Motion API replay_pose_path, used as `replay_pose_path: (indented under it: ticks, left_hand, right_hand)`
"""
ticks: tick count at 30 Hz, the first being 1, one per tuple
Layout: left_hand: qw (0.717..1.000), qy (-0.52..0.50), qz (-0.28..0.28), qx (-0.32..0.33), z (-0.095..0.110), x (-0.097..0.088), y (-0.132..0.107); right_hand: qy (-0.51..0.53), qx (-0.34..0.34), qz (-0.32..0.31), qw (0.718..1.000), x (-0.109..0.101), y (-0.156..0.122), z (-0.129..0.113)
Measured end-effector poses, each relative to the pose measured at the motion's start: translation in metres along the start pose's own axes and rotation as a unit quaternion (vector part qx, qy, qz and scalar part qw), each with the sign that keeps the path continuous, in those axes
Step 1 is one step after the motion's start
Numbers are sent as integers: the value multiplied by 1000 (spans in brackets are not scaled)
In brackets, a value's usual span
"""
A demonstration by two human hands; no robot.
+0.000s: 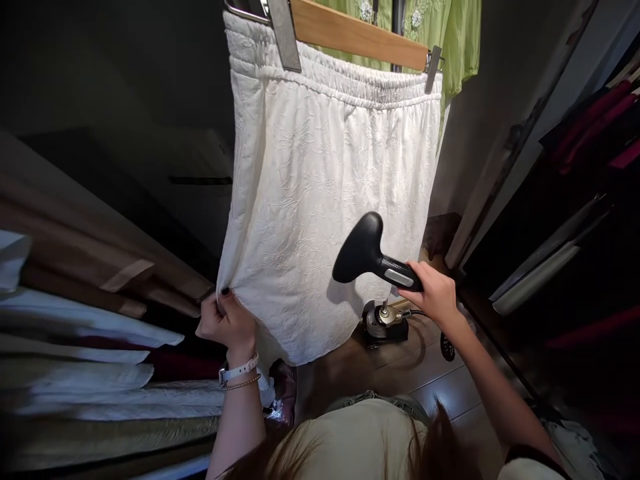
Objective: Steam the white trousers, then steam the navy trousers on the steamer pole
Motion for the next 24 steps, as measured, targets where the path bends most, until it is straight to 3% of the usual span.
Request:
replay_pose_path:
  ticks: [9, 15, 18, 24]
  left_hand:
    - [996, 28, -53, 66, -23, 4, 2]
    - [992, 38, -88, 87, -31, -3, 2]
    - [990, 40, -99, 92, -27, -8, 1]
    - [992, 37, -86, 83, -17, -14, -1]
  right_hand:
    - [-66, -133, -11, 989, 8, 98, -15]
    - [-76, -137, 20, 987, 9, 161, -13]
    - [-65, -134, 17, 989, 18, 171, -15]
    - [-58, -190, -84, 976, 54, 148, -26]
Point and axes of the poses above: each hand's wrist, its own y-axis towards the middle knuckle, its own x-axis out of the palm, z = x × y, the point moved 7 cm from there along y, towards the middle knuckle, and after that the axes turned 12 degrees about z, right-handed, at the moved point
